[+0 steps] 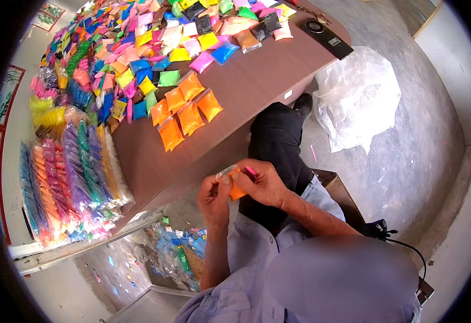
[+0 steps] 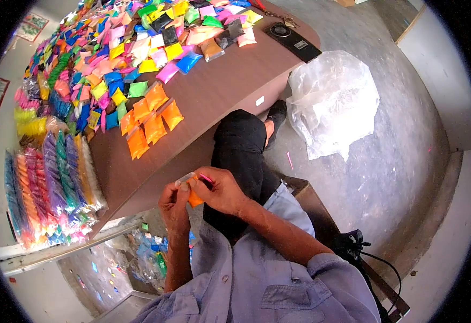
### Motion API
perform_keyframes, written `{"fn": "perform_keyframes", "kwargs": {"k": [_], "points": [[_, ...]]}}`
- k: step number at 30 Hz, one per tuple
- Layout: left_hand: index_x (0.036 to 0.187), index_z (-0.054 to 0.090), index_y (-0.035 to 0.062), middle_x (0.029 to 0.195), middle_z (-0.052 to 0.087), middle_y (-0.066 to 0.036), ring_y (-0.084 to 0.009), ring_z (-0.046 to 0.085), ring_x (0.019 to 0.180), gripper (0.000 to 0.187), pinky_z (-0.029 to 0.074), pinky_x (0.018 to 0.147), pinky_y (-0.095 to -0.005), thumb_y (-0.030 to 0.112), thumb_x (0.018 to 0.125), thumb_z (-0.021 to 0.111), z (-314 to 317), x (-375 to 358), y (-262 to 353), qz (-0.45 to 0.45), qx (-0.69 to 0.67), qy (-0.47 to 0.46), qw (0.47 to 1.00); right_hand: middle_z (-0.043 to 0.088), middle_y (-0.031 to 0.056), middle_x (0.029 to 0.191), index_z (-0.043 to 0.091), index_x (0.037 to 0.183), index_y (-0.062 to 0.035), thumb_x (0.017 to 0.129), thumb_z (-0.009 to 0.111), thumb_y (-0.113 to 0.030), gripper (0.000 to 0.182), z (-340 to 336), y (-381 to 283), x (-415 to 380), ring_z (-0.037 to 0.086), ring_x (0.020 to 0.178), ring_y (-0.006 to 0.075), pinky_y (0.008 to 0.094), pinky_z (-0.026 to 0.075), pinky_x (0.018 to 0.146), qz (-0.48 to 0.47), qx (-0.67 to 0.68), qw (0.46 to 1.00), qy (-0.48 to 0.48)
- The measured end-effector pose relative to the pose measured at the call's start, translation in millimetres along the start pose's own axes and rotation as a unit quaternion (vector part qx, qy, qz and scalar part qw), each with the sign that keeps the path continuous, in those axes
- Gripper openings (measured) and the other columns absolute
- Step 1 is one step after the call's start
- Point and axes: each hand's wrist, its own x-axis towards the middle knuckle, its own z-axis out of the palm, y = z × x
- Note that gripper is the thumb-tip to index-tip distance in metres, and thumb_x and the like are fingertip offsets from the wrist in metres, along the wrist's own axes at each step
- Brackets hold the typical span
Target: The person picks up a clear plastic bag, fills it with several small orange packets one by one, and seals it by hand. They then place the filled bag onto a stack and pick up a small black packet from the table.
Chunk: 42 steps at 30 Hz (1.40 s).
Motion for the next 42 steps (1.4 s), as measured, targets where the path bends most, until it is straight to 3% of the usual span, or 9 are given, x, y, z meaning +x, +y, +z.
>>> {"fn": "perform_keyframes", "kwargs": {"k": [5,12,15,20,24,26,36,38,42], "points": [[0.108,0.075,0.0045,0.092,0.069,0.005,-0.0037,0.059,0.084,0.016,0.046,0.076,-0.0216,0.021,0.107,0.074,-3,-2,-3,-0.068,0.003,0.019,0.998,0.071,0.0109,0.093,0.072,0.106,0.0004,0.105,0.068,-0.013,0.014,-2,8,0,0.069,0.081,0.0159,0.0317,0.057,0.072,-0.033,-0.004,0.999,0.01],[0.109,0.075,0.003,0.091,0.068,0.003,-0.0069,0.059,0.083,0.027,0.048,0.075,-0.0262,0.029,0.108,0.07,-4,-1,-2,-0.015,0.02,0.011,1.0,0.071,0.0122,0.096,0.071,0.107,0.0012,0.105,0.068,-0.012,0.013,1,2,-2,0.069,0.083,0.0166,0.0324,0.057,0.073,-0.043,-0.02,0.999,0.018],[0.109,0.075,0.0027,0.092,0.068,0.003,-0.0072,0.059,0.084,0.027,0.049,0.076,-0.0266,0.029,0.108,0.07,-7,-2,-2,-0.003,0.015,-0.003,1.0,0.068,0.0047,0.092,0.072,0.106,-0.0008,0.107,0.069,-0.011,0.011,1,5,-2,0.063,0.082,0.0091,0.0279,0.054,0.072,-0.028,-0.007,0.999,0.027],[0.108,0.075,0.0028,0.095,0.069,0.005,-0.0036,0.06,0.087,0.017,0.047,0.077,-0.022,0.02,0.106,0.074,0,-4,4,-0.073,0.005,0.022,0.997,0.069,0.005,0.095,0.072,0.108,0.0003,0.106,0.069,-0.01,0.011,0,9,-2,0.064,0.083,0.0096,0.0278,0.054,0.073,-0.078,-0.016,0.996,0.041],[0.109,0.075,0.0032,0.096,0.07,0.005,-0.0035,0.06,0.086,0.017,0.047,0.078,-0.0215,0.02,0.106,0.075,1,-4,5,-0.062,-0.002,-0.002,0.998,0.07,0.0065,0.097,0.072,0.109,0.0007,0.106,0.069,-0.009,0.011,1,5,-2,0.065,0.084,0.0106,0.0279,0.054,0.074,-0.062,0.011,0.998,0.031],[0.111,0.075,0.0032,0.095,0.07,0.005,-0.0038,0.06,0.085,0.017,0.047,0.078,-0.0216,0.019,0.106,0.075,0,-3,1,-0.028,-0.008,0.007,1.0,0.073,0.0115,0.098,0.073,0.11,0.001,0.105,0.071,-0.014,0.015,1,1,-2,0.072,0.083,0.0175,0.0314,0.058,0.072,-0.042,0.0,0.999,0.021],[0.117,0.073,0.0004,0.105,0.075,-0.001,-0.0067,0.067,0.094,0.02,0.053,0.087,-0.0244,0.016,0.105,0.075,10,-5,11,-0.071,-0.021,-0.002,0.997,0.072,0.0121,0.093,0.074,0.109,0.0014,0.106,0.07,-0.017,0.019,0,9,-4,0.071,0.08,0.0168,0.0317,0.058,0.07,-0.021,0.011,0.999,0.031],[0.119,0.072,0.0001,0.106,0.074,-0.002,-0.0068,0.066,0.096,0.021,0.054,0.089,-0.0253,0.015,0.105,0.075,12,-4,12,-0.084,-0.015,0.001,0.996,0.071,0.0053,0.094,0.074,0.112,0.0008,0.108,0.067,-0.014,0.017,-1,7,-4,0.065,0.081,0.01,0.0275,0.056,0.073,-0.025,0.003,0.999,0.033],[0.119,0.071,-0.0002,0.108,0.073,-0.002,-0.0073,0.066,0.099,0.02,0.054,0.091,-0.0257,0.015,0.105,0.074,8,-3,7,-0.066,0.008,-0.016,0.998,0.07,0.0041,0.093,0.074,0.112,0.0009,0.108,0.067,-0.014,0.017,-2,-2,-4,0.063,0.08,0.009,0.0262,0.055,0.073,-0.024,0.006,0.999,0.037]]}}
